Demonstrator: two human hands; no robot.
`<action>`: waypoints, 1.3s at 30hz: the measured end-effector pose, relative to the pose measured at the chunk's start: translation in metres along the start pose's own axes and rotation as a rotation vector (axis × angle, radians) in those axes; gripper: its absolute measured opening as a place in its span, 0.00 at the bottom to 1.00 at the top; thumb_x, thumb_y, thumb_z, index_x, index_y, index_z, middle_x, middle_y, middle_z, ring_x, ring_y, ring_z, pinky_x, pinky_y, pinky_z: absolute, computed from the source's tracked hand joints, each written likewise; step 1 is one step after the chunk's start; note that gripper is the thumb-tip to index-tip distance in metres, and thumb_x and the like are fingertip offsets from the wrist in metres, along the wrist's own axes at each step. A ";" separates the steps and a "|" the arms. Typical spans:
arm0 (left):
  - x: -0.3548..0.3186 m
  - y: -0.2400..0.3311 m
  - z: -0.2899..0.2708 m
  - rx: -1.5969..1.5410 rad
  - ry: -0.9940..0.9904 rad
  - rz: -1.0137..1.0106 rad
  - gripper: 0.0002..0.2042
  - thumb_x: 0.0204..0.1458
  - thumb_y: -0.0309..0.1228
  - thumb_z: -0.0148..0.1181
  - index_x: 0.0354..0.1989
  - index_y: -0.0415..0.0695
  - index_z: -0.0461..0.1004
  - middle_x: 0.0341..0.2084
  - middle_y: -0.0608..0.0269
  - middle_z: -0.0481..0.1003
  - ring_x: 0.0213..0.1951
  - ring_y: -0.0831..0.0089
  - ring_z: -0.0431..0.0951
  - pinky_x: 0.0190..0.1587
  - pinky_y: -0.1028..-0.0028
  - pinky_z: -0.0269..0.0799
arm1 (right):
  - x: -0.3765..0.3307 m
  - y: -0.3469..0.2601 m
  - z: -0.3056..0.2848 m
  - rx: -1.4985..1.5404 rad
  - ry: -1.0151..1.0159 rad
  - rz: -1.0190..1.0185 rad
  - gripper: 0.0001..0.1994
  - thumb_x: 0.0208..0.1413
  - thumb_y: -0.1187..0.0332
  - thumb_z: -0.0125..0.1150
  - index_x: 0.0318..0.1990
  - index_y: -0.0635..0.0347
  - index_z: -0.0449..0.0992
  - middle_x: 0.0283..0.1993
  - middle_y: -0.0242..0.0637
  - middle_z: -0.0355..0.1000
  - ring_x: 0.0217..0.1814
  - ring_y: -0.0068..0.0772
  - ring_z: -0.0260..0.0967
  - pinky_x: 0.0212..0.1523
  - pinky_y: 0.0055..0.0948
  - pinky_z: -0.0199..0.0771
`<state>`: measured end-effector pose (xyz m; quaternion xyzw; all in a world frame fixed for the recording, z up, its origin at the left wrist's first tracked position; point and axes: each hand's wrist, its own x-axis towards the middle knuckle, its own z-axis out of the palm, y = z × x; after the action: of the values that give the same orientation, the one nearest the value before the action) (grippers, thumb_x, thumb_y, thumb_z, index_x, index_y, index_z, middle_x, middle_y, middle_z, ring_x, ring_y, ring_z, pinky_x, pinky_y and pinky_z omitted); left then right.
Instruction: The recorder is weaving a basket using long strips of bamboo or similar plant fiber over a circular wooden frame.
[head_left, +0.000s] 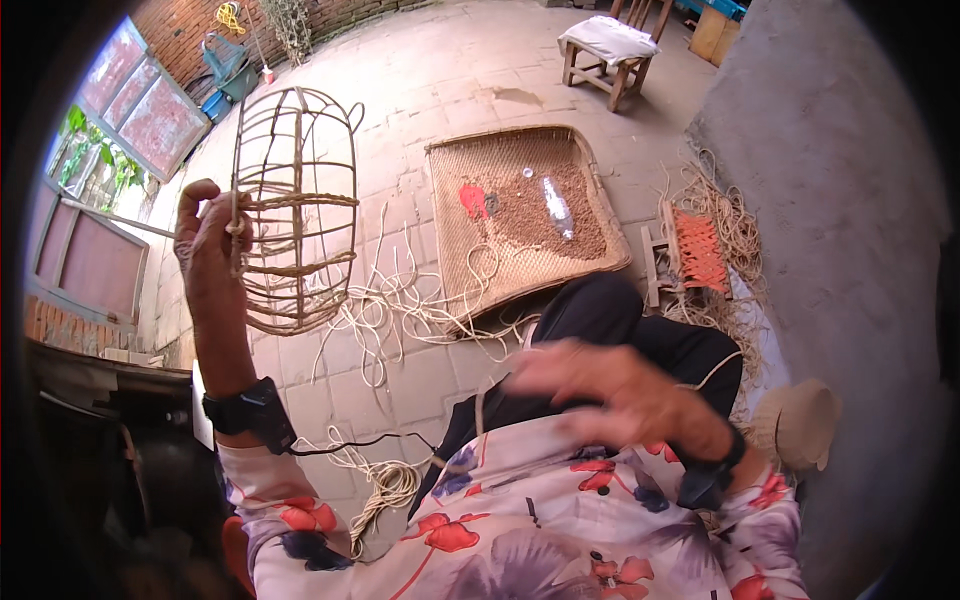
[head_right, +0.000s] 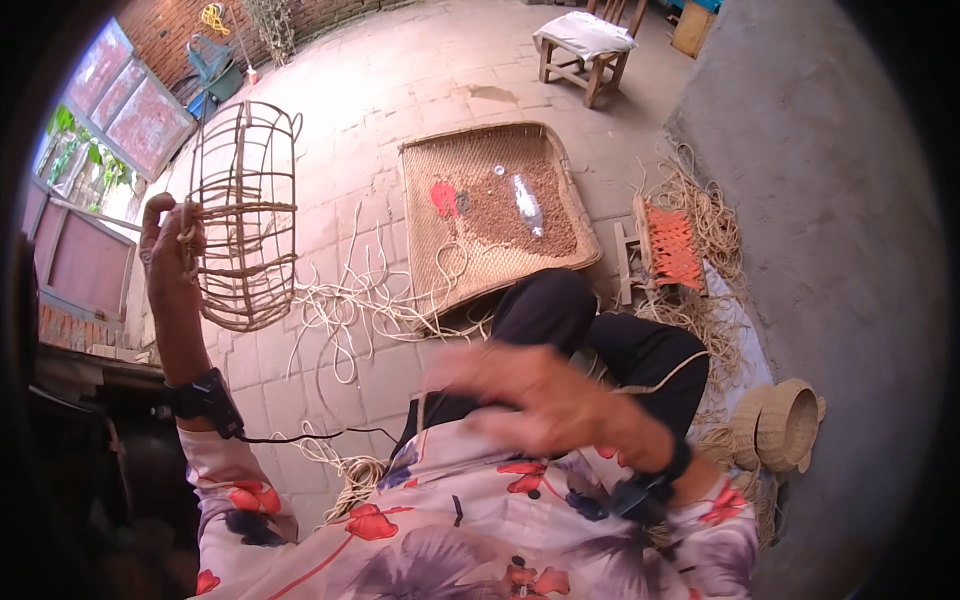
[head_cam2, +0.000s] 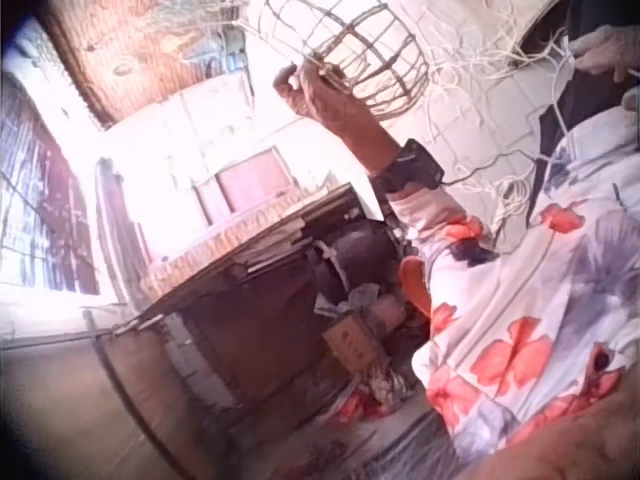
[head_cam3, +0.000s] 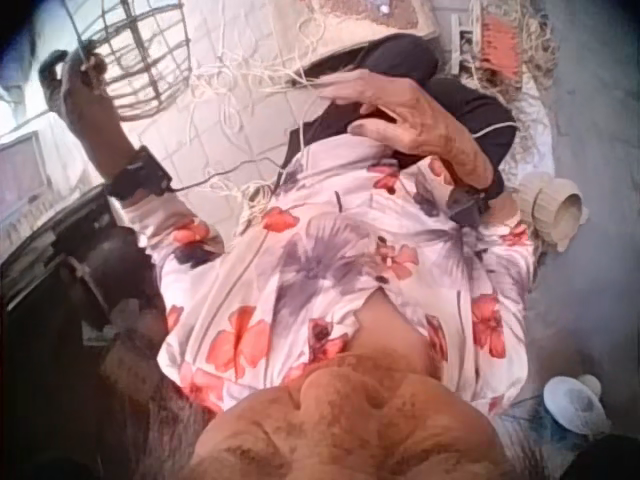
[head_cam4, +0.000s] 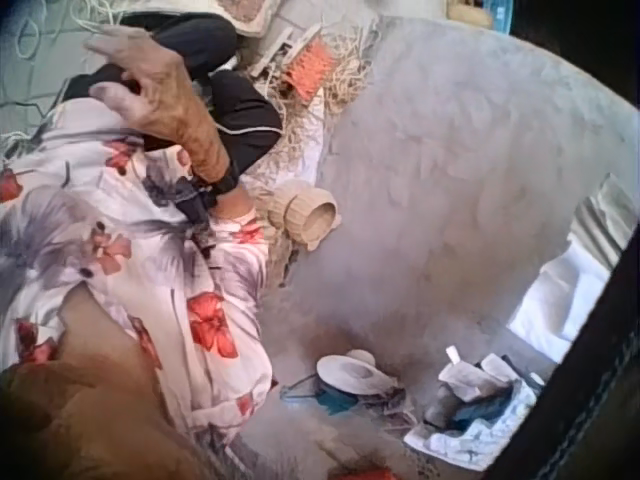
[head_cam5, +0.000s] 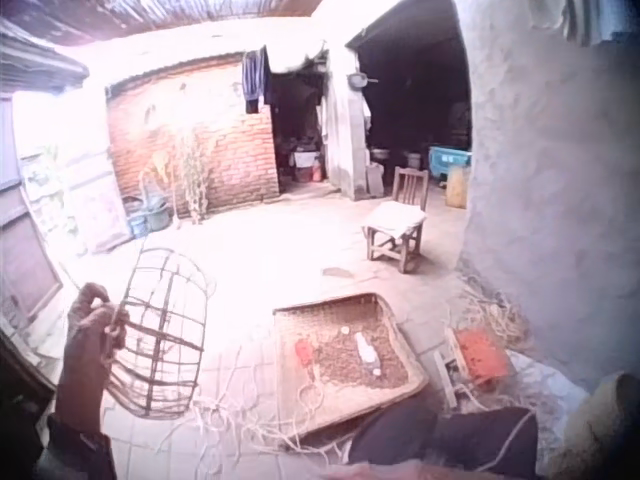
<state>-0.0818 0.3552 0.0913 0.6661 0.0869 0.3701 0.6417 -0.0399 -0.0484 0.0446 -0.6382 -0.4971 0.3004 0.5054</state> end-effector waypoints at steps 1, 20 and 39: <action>0.000 -0.012 -0.004 0.000 0.035 -0.032 0.08 0.55 0.24 0.55 0.40 0.47 0.66 0.25 0.67 0.74 0.21 0.86 0.70 0.21 0.86 0.65 | -0.010 0.008 -0.015 -0.148 0.195 0.070 0.21 0.46 0.76 0.60 0.52 0.64 0.71 0.57 0.47 0.67 0.58 0.38 0.67 0.51 0.31 0.72; -0.012 -0.181 0.092 -0.143 -0.099 -0.612 0.09 0.53 0.23 0.57 0.36 0.50 0.64 0.22 0.64 0.72 0.15 0.81 0.69 0.13 0.84 0.60 | -0.040 0.329 -0.123 -0.712 0.089 0.755 0.11 0.40 0.66 0.52 0.28 0.59 0.79 0.31 0.51 0.75 0.36 0.53 0.75 0.38 0.47 0.74; -0.011 -0.227 0.097 0.087 0.016 -0.883 0.07 0.55 0.24 0.55 0.33 0.50 0.64 0.24 0.64 0.71 0.15 0.82 0.67 0.15 0.86 0.63 | -0.013 0.547 0.025 0.011 0.617 1.018 0.25 0.42 0.74 0.48 0.53 0.61 0.71 0.49 0.57 0.71 0.54 0.57 0.67 0.56 0.41 0.66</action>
<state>0.0511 0.3085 -0.1115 0.5886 0.3835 0.0619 0.7090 0.1143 -0.0493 -0.4814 -0.8514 0.0428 0.3084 0.4222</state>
